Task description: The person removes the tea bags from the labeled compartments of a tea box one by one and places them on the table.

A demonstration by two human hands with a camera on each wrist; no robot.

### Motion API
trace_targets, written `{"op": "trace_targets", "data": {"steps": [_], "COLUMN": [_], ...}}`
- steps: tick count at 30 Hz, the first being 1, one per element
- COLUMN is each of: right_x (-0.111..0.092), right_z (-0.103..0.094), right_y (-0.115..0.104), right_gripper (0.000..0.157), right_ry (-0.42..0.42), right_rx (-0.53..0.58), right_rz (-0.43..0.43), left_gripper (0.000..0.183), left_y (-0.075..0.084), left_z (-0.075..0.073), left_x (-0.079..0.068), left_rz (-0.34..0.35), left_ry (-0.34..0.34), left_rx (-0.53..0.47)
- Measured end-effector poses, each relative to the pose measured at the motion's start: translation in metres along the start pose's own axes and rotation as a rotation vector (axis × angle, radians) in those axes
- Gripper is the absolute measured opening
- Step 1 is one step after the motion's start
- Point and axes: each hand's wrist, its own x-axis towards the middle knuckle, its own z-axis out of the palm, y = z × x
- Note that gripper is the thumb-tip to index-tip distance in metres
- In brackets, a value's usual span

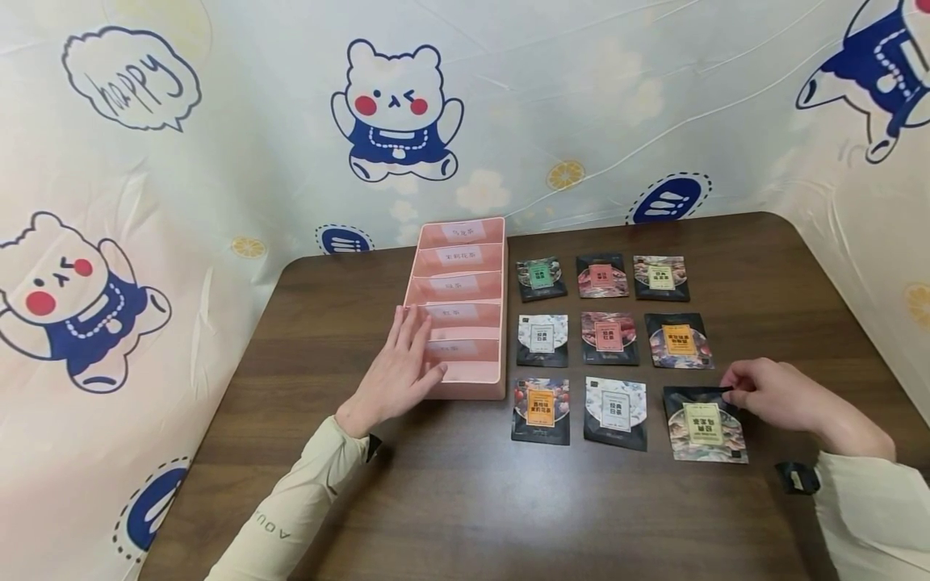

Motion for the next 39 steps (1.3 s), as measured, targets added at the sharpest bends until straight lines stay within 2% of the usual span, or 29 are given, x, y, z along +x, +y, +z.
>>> {"op": "trace_targets", "data": {"steps": [10, 24, 35, 39], "right_x": [0.0032, 0.0000, -0.0055, -0.0058], "right_z": [0.0014, 0.0037, -0.0014, -0.0024], "right_y": [0.0014, 0.0010, 0.0022, -0.0033], "right_gripper": [0.010, 0.010, 0.011, 0.010], "right_ry": [-0.025, -0.020, 0.025, 0.104], "right_rx": [0.005, 0.009, -0.035, -0.044], "right_rz": [0.015, 0.028, 0.055, 0.048], "left_gripper": [0.072, 0.073, 0.074, 0.077], "left_y": [0.0017, 0.0021, 0.0015, 0.0018], "left_z": [-0.0005, 0.0007, 0.0025, 0.0022], "left_x": [0.0004, 0.0017, 0.0059, 0.0041], "left_rz": [0.017, 0.016, 0.025, -0.025], "left_ry": [0.014, 0.008, 0.017, 0.013], "left_rx": [0.004, 0.000, 0.007, -0.002]}}
